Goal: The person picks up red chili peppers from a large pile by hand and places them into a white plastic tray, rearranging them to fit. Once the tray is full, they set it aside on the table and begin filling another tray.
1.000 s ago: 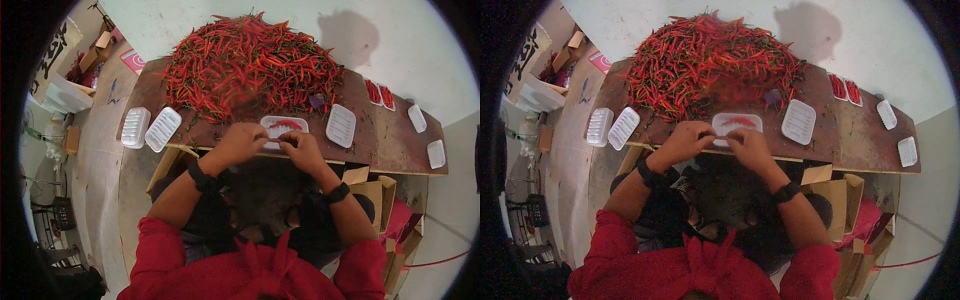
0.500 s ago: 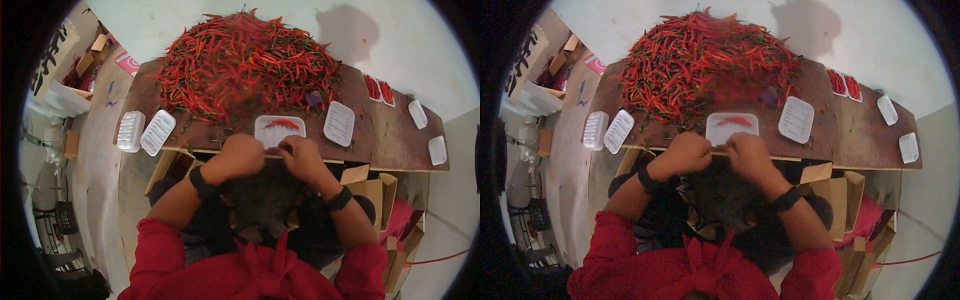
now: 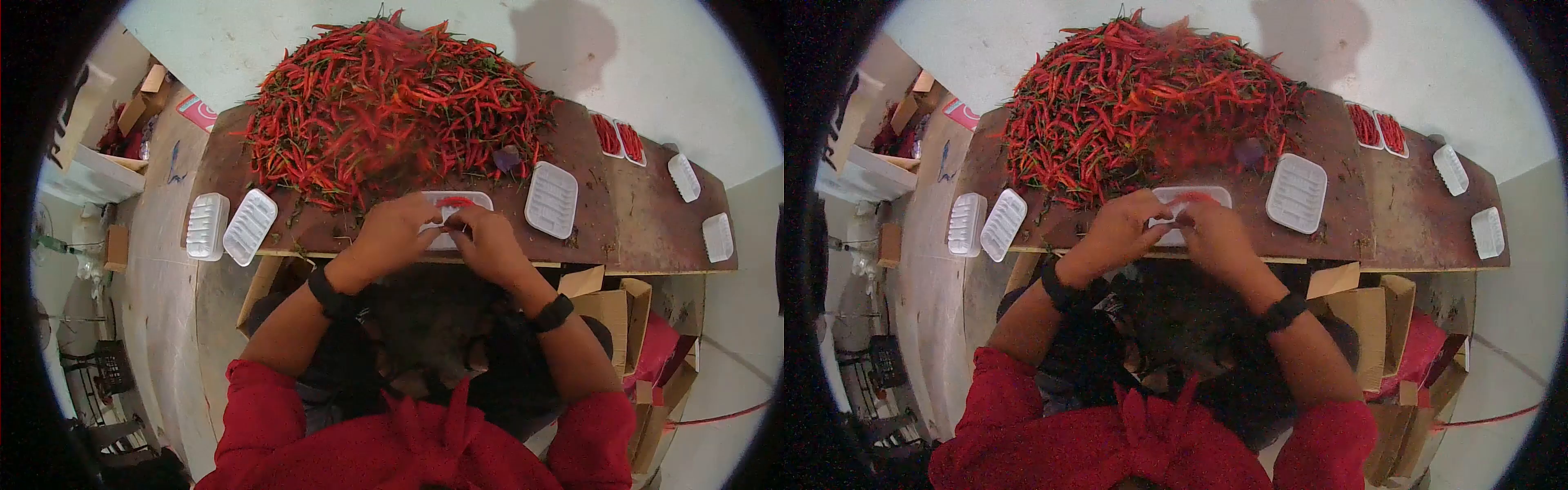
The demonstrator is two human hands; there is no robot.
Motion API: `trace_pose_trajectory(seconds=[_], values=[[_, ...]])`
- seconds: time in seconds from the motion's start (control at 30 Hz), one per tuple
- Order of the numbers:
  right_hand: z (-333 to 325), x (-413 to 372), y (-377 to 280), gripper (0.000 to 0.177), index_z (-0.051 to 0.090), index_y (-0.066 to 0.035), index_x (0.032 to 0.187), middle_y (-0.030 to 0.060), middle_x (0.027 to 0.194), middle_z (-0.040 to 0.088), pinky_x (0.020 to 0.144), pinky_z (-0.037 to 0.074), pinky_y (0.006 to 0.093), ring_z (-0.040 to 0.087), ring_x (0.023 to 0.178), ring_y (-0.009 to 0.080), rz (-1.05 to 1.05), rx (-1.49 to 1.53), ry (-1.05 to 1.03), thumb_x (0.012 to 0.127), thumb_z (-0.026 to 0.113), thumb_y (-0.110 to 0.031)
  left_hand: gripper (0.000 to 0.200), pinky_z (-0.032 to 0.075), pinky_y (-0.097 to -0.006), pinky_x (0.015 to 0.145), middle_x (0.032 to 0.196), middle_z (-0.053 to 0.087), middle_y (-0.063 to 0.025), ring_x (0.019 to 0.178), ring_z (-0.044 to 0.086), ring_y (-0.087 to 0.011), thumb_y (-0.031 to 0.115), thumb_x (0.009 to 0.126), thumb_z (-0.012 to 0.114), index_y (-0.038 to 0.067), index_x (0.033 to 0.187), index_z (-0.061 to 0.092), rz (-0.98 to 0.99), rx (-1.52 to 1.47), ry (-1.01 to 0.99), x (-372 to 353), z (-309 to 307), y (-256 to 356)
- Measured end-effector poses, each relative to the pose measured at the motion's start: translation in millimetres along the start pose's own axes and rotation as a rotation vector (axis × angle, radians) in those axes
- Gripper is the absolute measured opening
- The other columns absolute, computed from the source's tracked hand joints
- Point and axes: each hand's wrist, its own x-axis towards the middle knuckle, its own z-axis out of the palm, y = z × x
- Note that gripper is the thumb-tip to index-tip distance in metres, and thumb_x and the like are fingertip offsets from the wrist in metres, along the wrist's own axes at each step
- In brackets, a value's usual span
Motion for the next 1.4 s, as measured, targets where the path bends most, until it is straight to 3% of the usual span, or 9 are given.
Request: trace_pose_trajectory(seconds=[0.07,0.17,0.3,0.37,0.57,0.87,1.4], values=[[-2.6,1.8,-3.3,0.015,0.066,-0.002,0.091,0.0187,0.091,0.065,0.074,0.049,0.0399,0.063,0.084,0.0351,-0.014,0.02,0.021,0.079,0.061,-0.008,0.017,0.049,-0.0429,0.067,0.086,0.06,-0.0123,0.079,0.06,-0.0341,0.018,0.076,0.066,0.007,0.088,0.063,0.005,-0.018,-0.003,2.5,4.7,-0.9],[0.1,5.0,4.5,0.015,0.067,-0.002,0.092,0.0178,0.09,0.064,0.073,0.05,0.0399,0.063,0.084,0.0342,-0.022,0.012,0.029,0.078,0.062,-0.008,0.012,0.048,-0.0439,0.066,0.085,0.059,-0.0121,0.079,0.06,-0.0344,0.017,0.077,0.064,0.008,0.085,0.062,-0.01,-0.005,-0.033,4.6,8.3,-2.9],[-3.4,8.7,8.1,0.015,0.067,-0.003,0.09,0.0167,0.091,0.064,0.072,0.05,0.0397,0.063,0.083,0.0335,-0.028,0.037,0.153,0.077,0.064,-0.008,0.018,0.049,-0.0393,0.068,0.085,0.06,-0.0117,0.08,0.061,-0.0311,0.012,0.077,0.067,0.006,0.092,0.061,-0.025,0.102,-0.064,6.7,8.5,-6.8],[-9.6,12.8,15.3,0.015,0.066,-0.004,0.09,0.0151,0.089,0.063,0.071,0.05,0.0402,0.062,0.081,0.0331,0.001,-0.164,0.179,0.075,0.066,-0.008,0.016,0.049,-0.0406,0.068,0.084,0.059,-0.0117,0.08,0.061,-0.0315,0.013,0.076,0.066,0.006,0.09,0.06,-0.096,0.135,-0.036,7.3,12.7,-11.0],[-12.2,13.8,26.2,0.021,0.063,-0.005,0.095,0.0128,0.092,0.06,0.072,0.049,0.0413,0.061,0.083,0.0334,0.05,-0.29,0.204,0.074,0.067,-0.01,0.018,0.048,-0.0417,0.067,0.083,0.058,-0.0109,0.08,0.06,-0.0316,0.016,0.075,0.067,0.007,0.089,0.06,-0.103,0.23,-0.022,11.6,15.6,-16.3],[-12.0,15.2,27.2,0.029,0.06,-0.006,0.102,0.0138,0.1,0.057,0.076,0.049,0.0435,0.059,0.09,0.036,0.089,-0.304,0.173,0.074,0.067,-0.011,0.019,0.049,-0.0419,0.066,0.082,0.057,-0.0101,0.079,0.06,-0.0312,0.018,0.075,0.067,0.008,0.087,0.057,-0.119,0.322,-0.071,17.8,16.4,-17.8],[-10.5,16.7,28.5,0.029,0.06,-0.006,0.1,0.0137,0.1,0.056,0.075,0.048,0.0442,0.059,0.088,0.0365,0.115,-0.305,0.132,0.073,0.069,-0.012,0.017,0.048,-0.0426,0.064,0.082,0.057,-0.0101,0.077,0.06,-0.0319,0.016,0.074,0.067,0.009,0.087,0.057,-0.142,0.286,-0.038,19.5,16.3,-19.9]])
